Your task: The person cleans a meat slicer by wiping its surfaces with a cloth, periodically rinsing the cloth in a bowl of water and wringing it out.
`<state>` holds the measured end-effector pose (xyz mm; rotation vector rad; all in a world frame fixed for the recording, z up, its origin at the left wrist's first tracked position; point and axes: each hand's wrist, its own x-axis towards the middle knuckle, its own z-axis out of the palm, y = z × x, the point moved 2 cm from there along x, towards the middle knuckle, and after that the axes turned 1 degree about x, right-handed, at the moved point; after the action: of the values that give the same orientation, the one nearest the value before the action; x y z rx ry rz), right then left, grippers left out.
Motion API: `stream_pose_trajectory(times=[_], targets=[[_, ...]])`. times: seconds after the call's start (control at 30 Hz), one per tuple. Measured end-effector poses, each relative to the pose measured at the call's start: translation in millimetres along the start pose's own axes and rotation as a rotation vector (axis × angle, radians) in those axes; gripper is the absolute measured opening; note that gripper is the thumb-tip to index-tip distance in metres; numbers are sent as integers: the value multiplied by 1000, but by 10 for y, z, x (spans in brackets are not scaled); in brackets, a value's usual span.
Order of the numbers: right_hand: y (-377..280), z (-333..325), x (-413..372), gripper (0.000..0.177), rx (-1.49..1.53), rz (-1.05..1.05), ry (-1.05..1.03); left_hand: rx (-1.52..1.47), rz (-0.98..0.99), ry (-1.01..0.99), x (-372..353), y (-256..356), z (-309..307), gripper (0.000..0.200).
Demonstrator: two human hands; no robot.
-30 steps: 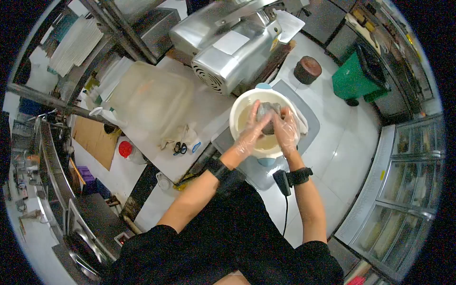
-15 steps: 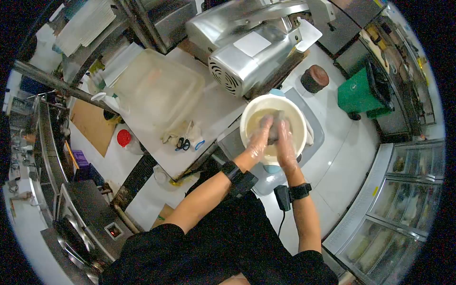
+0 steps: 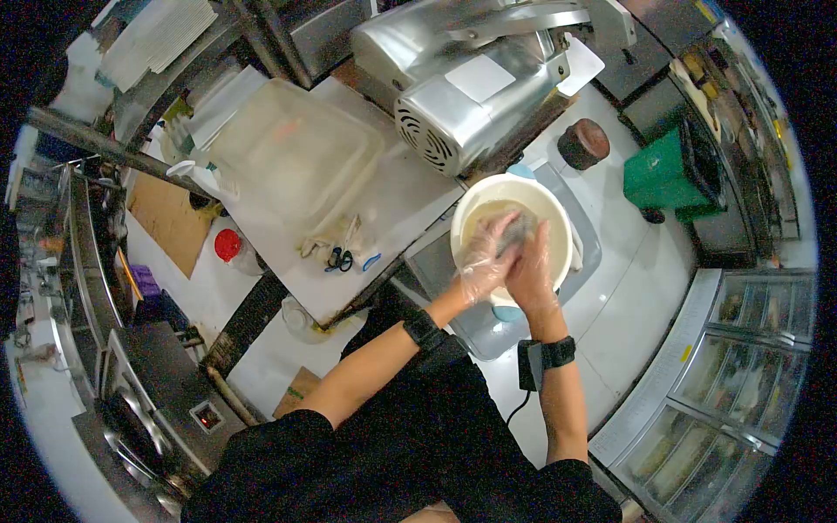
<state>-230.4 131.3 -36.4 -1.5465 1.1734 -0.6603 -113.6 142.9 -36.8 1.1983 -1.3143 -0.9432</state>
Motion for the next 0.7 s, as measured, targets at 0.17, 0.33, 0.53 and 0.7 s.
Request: stream_pose_trajectory(times=[0.17, 0.33, 0.53, 0.7], targets=[[-462, 155, 289, 54, -61, 57, 87, -196, -82, 299, 113, 45, -485, 49], [-943, 27, 779, 50, -14, -167, 306, -356, -139, 626, 592, 42, -1255, 47], [-1364, 197, 1421, 30, -439, -562, 423, 121, 178, 730, 1149, -34, -1283, 41], [-1377, 333, 1837, 30, -704, -680, 379, 186, 110, 898, 1207, -619, -1008, 44]])
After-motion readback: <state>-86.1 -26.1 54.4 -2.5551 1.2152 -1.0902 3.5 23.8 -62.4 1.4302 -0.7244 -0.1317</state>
